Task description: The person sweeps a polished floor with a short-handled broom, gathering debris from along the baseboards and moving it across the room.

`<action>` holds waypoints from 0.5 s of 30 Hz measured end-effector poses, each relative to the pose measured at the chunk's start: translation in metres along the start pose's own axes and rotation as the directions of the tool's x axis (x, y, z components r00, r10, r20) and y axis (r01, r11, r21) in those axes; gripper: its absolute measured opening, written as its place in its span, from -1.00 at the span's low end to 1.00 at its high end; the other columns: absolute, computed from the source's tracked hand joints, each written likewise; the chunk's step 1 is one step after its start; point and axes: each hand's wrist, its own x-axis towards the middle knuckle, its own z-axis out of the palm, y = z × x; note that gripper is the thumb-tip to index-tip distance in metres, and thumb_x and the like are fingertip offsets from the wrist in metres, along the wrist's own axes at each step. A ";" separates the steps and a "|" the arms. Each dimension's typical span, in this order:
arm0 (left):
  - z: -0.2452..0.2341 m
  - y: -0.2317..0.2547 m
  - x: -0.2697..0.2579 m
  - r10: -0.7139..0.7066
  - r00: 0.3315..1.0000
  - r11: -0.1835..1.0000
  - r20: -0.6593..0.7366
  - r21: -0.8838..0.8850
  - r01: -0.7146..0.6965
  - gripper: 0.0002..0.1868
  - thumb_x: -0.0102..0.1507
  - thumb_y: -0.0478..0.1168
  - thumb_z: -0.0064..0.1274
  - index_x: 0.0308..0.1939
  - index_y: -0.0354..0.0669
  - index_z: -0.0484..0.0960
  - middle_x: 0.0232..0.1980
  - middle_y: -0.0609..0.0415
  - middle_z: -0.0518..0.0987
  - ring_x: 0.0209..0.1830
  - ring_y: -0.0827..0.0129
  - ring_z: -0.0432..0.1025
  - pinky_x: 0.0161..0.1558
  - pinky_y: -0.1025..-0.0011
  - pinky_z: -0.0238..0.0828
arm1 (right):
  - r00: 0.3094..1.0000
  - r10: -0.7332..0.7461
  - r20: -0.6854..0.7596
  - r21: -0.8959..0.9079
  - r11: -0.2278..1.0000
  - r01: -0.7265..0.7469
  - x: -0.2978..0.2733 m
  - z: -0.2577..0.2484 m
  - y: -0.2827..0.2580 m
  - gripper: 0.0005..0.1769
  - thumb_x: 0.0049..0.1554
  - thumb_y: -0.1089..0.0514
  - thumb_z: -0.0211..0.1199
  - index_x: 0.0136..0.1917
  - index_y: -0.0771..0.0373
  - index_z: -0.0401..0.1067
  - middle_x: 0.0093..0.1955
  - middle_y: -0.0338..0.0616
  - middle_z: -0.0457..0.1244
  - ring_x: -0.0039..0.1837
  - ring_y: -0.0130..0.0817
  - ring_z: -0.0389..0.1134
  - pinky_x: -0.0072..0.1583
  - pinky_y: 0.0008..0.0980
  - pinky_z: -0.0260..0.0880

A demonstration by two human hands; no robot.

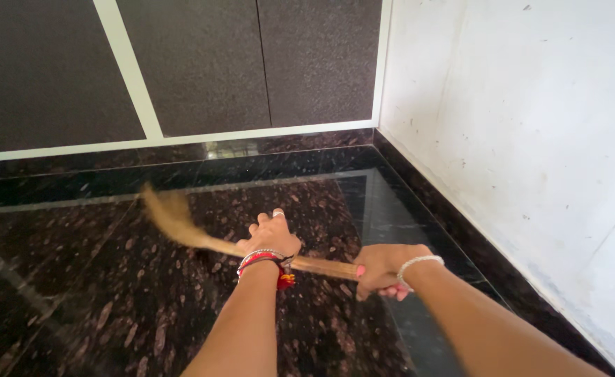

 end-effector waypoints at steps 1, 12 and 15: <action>-0.001 0.000 0.000 -0.001 1.000 1.000 -0.009 0.001 0.001 -0.27 0.21 -0.08 0.13 0.46 0.08 0.27 0.49 -0.01 0.26 0.52 0.05 0.17 0.35 -0.24 0.14 | 0.999 0.005 -0.042 -0.059 0.998 -0.007 -0.001 0.000 -0.006 -0.75 0.07 0.11 0.37 -0.02 0.24 0.45 -0.39 -0.19 0.23 -0.40 -0.42 0.24 -0.30 -0.35 0.39; -0.008 -0.008 0.002 -0.014 0.999 0.999 -0.046 -0.032 0.012 -0.29 0.20 -0.09 0.12 0.44 0.10 0.29 0.49 -0.01 0.25 0.53 0.03 0.16 0.37 -0.22 0.13 | 0.871 -0.261 -0.416 -0.415 0.907 0.073 0.001 -0.004 0.004 -0.55 0.01 0.23 0.21 0.19 0.01 0.49 0.09 0.02 0.39 0.20 0.05 0.40 0.21 -0.02 0.40; -0.005 -0.008 0.002 -0.002 1.000 0.999 -0.031 -0.032 0.001 -0.28 0.22 -0.01 0.14 0.44 0.07 0.27 0.51 -0.03 0.23 0.56 -0.03 0.09 0.36 -0.30 0.07 | 0.879 -0.153 -0.452 -0.351 0.936 -0.018 0.006 -0.004 0.013 -0.61 0.04 0.17 0.21 0.17 0.02 0.50 0.11 0.02 0.41 0.22 0.03 0.42 0.23 -0.03 0.42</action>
